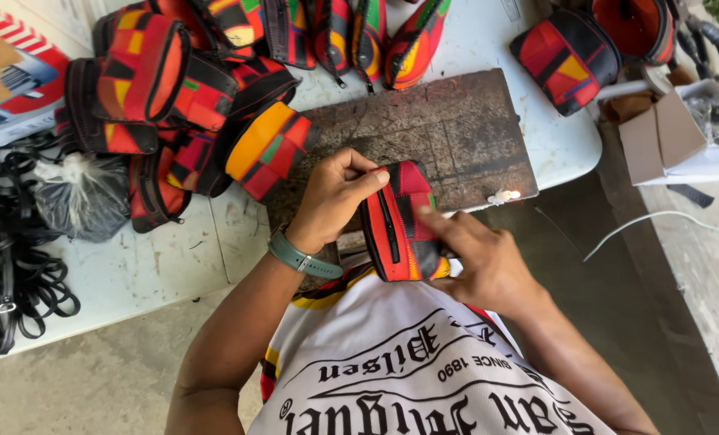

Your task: The person holds a lighter in one hand and a patchwork coin purse in the other, moving the flame along the zipper and seams to singe loose threads. They turn each purse over to treat other sides, then set it on the table and pick up the next purse from the pile.

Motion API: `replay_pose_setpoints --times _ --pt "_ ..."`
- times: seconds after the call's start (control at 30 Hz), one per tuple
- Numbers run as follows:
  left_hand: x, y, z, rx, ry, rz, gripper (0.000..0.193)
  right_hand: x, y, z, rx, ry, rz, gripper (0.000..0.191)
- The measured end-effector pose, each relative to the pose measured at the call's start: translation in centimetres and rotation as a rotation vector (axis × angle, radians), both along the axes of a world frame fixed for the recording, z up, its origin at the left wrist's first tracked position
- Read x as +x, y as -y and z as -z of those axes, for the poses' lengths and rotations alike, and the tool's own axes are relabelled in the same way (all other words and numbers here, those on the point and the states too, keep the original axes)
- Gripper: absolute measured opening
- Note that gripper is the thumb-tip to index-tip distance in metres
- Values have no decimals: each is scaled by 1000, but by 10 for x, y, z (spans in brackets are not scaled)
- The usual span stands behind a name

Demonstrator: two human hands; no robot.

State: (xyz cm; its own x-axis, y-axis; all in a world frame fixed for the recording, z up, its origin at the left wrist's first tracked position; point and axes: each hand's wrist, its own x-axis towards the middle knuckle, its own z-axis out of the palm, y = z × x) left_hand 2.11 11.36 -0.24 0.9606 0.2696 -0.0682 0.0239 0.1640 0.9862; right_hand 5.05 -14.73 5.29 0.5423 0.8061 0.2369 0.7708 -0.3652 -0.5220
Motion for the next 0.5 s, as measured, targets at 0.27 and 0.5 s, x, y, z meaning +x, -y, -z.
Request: replay_pose_setpoints --times 0.27,0.5 --pt "-37 5 -57 811 549 -133 37 4 -37 31 225 -379 360 40" --pt "-16 -20 -58 219 235 562 29 33 -22 24 820 -1204 -47 71"
